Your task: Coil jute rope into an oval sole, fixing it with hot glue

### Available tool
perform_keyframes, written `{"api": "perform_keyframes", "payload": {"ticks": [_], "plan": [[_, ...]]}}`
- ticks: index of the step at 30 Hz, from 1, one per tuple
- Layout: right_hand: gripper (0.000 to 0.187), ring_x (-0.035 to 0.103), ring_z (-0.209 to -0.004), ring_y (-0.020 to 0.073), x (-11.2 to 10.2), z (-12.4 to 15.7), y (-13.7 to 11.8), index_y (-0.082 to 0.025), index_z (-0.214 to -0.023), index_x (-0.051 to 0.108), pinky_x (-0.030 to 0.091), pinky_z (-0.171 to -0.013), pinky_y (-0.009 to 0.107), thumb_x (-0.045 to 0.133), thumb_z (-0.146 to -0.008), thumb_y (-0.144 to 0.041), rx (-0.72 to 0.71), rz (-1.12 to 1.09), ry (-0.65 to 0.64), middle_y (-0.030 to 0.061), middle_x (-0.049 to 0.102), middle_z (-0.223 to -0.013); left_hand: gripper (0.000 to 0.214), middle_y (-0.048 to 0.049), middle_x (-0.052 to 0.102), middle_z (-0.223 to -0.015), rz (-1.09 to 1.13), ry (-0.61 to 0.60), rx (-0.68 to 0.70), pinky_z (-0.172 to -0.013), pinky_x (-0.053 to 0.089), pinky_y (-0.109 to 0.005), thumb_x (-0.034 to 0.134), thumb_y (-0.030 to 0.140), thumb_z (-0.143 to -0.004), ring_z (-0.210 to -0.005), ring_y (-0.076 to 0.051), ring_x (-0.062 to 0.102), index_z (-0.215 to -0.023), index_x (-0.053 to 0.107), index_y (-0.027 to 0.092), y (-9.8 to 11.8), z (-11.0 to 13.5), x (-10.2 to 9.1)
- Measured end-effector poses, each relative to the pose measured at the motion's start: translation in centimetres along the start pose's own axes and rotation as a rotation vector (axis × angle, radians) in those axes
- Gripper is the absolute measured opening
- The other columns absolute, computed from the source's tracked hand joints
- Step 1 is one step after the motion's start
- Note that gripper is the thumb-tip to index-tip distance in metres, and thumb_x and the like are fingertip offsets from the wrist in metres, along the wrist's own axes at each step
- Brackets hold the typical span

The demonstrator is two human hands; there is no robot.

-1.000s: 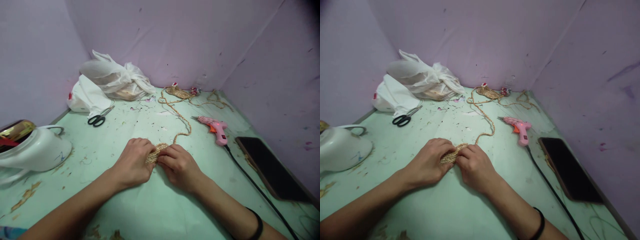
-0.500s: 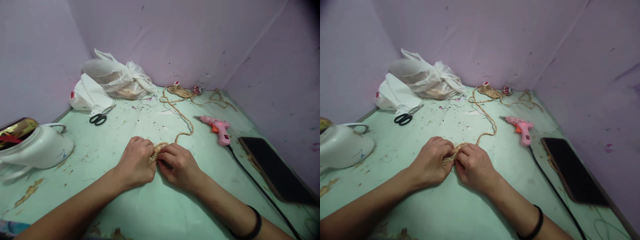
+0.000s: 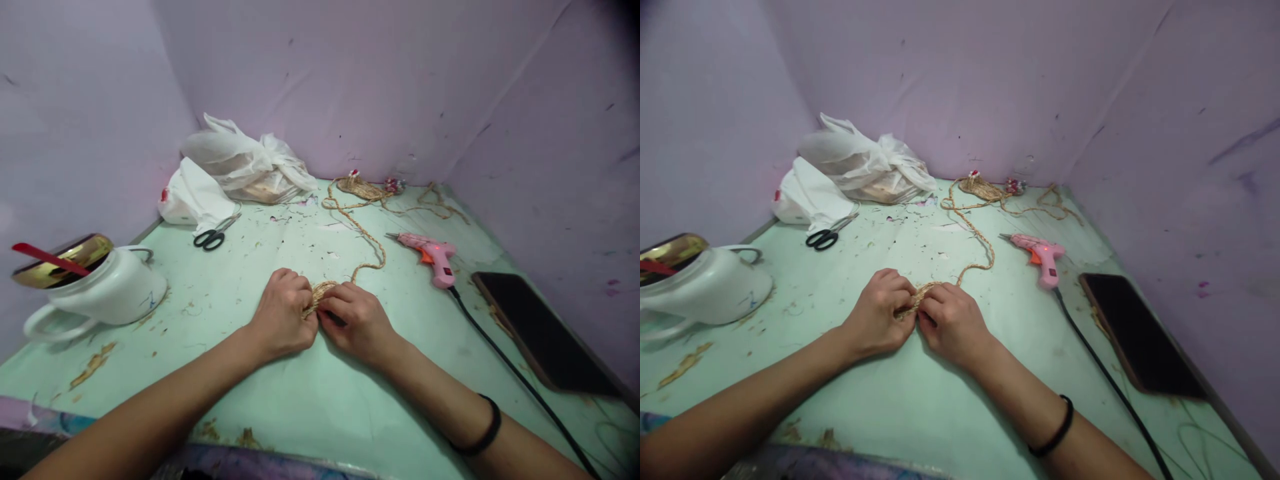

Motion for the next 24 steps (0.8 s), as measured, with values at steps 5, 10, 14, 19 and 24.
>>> {"api": "perform_keyframes", "payload": {"ticks": [5, 10, 14, 19, 24], "plan": [[0.012, 0.064, -0.086, 0.0202, 0.0, 0.2, -0.2, -0.017, -0.086, 0.061, 0.052, -0.074, 0.032, 0.053, -0.080, -0.009, 0.020, 0.019, 0.057, 0.0100, 0.069, -0.097, 0.013, -0.0061, 0.061, -0.070, -0.021, -0.051, 0.016, -0.079, 0.043, -0.041, 0.053, 0.010, -0.067, -0.071, -0.019, 0.053, -0.061, 0.063, 0.016, 0.2, 0.3, -0.4], [0.008, 0.062, -0.072, 0.0201, -0.1, 0.1, -0.5, -0.017, -0.082, 0.056, 0.049, -0.065, 0.031, 0.054, -0.078, -0.011, 0.066, 0.031, -0.002, 0.0071, 0.069, -0.082, 0.009, -0.0070, 0.061, -0.071, 0.021, -0.055, 0.028, -0.076, 0.043, -0.039, 0.054, 0.010, -0.065, -0.072, -0.019, 0.051, -0.061, 0.059, 0.015, -0.4, 0.2, -0.2], [0.010, 0.058, -0.066, 0.0200, -0.4, 0.4, -0.8, -0.018, -0.082, 0.056, 0.044, -0.059, 0.031, 0.051, -0.077, -0.011, 0.124, 0.147, -0.007, 0.0053, 0.066, -0.074, 0.015, -0.0055, 0.064, -0.078, 0.151, -0.093, 0.160, -0.081, 0.043, -0.038, 0.053, 0.007, -0.064, -0.076, -0.019, 0.054, -0.070, 0.061, 0.017, -1.1, -0.7, -0.1], [0.010, 0.058, -0.067, 0.0210, -1.0, 0.9, -0.7, -0.016, -0.086, 0.061, 0.045, -0.059, 0.033, 0.055, -0.077, -0.016, 0.229, 0.151, -0.007, 0.0071, 0.068, -0.079, 0.025, -0.0063, 0.067, -0.091, 0.286, -0.199, 0.099, -0.083, 0.047, -0.037, 0.055, 0.009, -0.068, -0.086, -0.020, 0.059, -0.092, 0.061, 0.016, -1.4, -1.7, 0.0], [0.013, 0.059, -0.084, 0.0252, -1.1, 0.3, -0.6, -0.018, -0.076, 0.066, 0.049, -0.073, 0.039, 0.056, -0.075, -0.009, 0.134, 0.090, -0.003, 0.0075, 0.071, -0.083, 0.009, -0.0074, 0.067, -0.088, 0.282, -0.181, 0.024, -0.079, 0.050, -0.036, 0.057, 0.013, -0.072, -0.086, -0.021, 0.060, -0.075, 0.064, 0.017, -1.2, -1.6, 0.1]]}}
Point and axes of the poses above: each hand's wrist, its own z-axis away from the middle knuckle, its own x-axis out of the palm, y = z × x, the point moved 1 cm from there along -z, towards the middle knuckle
